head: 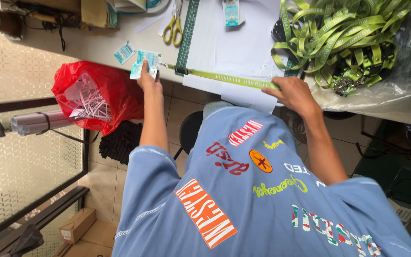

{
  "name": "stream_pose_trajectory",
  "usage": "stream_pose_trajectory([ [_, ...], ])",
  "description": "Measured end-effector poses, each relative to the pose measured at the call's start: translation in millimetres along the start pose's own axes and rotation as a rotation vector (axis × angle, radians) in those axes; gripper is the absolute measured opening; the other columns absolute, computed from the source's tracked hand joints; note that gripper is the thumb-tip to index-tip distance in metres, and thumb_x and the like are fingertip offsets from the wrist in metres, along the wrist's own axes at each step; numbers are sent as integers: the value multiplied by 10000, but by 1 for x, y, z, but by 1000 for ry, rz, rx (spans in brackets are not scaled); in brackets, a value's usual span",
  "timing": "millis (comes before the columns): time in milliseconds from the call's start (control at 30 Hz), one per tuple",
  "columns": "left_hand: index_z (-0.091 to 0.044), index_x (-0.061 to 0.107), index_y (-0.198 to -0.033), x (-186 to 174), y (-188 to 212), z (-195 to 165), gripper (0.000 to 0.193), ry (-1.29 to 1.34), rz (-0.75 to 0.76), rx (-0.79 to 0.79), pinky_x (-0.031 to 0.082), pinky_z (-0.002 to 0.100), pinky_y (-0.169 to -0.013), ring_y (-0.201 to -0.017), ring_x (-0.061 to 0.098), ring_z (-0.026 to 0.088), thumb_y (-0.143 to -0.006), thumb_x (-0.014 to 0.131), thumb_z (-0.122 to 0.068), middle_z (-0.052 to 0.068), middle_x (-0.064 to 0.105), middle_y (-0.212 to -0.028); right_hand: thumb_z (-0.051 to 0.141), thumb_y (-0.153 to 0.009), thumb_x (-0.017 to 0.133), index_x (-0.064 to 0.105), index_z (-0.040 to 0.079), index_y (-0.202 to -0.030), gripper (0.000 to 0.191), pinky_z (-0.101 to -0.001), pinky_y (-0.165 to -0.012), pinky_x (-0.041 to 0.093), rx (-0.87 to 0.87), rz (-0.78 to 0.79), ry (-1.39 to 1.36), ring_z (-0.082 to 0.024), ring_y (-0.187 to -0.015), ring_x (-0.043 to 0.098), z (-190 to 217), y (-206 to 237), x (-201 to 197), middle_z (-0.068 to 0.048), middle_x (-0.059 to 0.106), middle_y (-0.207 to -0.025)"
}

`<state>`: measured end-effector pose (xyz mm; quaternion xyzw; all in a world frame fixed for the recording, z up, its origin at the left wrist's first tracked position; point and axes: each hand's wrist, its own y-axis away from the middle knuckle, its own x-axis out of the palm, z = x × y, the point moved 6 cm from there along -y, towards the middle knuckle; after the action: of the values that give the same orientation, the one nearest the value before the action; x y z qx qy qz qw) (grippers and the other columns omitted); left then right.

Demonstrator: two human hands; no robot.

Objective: The person sits at a workbench and attaches small card holders to green printed lanyard straps, threading each strap end through a holder clip. They gather finished lanyards into a bundle and set the bundle aside on the table.

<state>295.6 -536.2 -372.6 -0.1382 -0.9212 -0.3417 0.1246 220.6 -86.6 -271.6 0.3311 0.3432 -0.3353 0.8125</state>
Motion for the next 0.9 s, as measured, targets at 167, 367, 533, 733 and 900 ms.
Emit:
stream_pose_trajectory([
  [167, 73, 704, -1148, 40, 0, -16, 328, -137, 13, 125, 654, 376, -698, -843, 763, 233, -873, 775, -90, 129, 777, -1052, 460, -1001, 705, 675, 21, -886, 455, -546, -716, 496, 62, -15, 68, -443, -790, 642, -14, -52, -10, -206, 659, -764],
  [367, 112, 710, -1045, 30, 2, -32, 451, -450, -384, 206, 552, 369, -558, -652, 670, 212, -994, 665, -334, 141, 768, -907, 356, -953, 725, 714, 45, -1091, 340, -495, -767, 542, -39, -357, 178, -405, -910, 689, 1, -85, -25, -203, 711, -1027],
  [533, 28, 610, -959, 43, 9, 3, 319, -44, 75, 153, 527, 364, -530, -592, 614, 206, -1035, 618, -282, 121, 647, -771, 290, -960, 711, 738, 70, -1065, 246, -527, -746, 526, 201, -227, 44, -405, -885, 693, 10, -99, -12, -170, 736, -974],
  [733, -55, 706, -1107, 37, 91, 101, 272, -585, 485, -219, 563, 307, -640, -710, 695, 157, -990, 590, -271, 62, 726, -856, 235, -975, 682, 754, 73, -1011, 181, -506, -728, 545, 294, -310, -45, -403, -831, 703, 8, -77, 1, -180, 743, -916],
  [900, -4, 719, -1035, 45, 153, 131, 317, -1076, 932, -125, 557, 304, -657, -716, 730, 150, -980, 644, -307, 80, 754, -817, 252, -952, 701, 749, 69, -988, 192, -503, -719, 545, 425, -369, -74, -391, -825, 711, -24, -65, 6, -151, 759, -890],
])
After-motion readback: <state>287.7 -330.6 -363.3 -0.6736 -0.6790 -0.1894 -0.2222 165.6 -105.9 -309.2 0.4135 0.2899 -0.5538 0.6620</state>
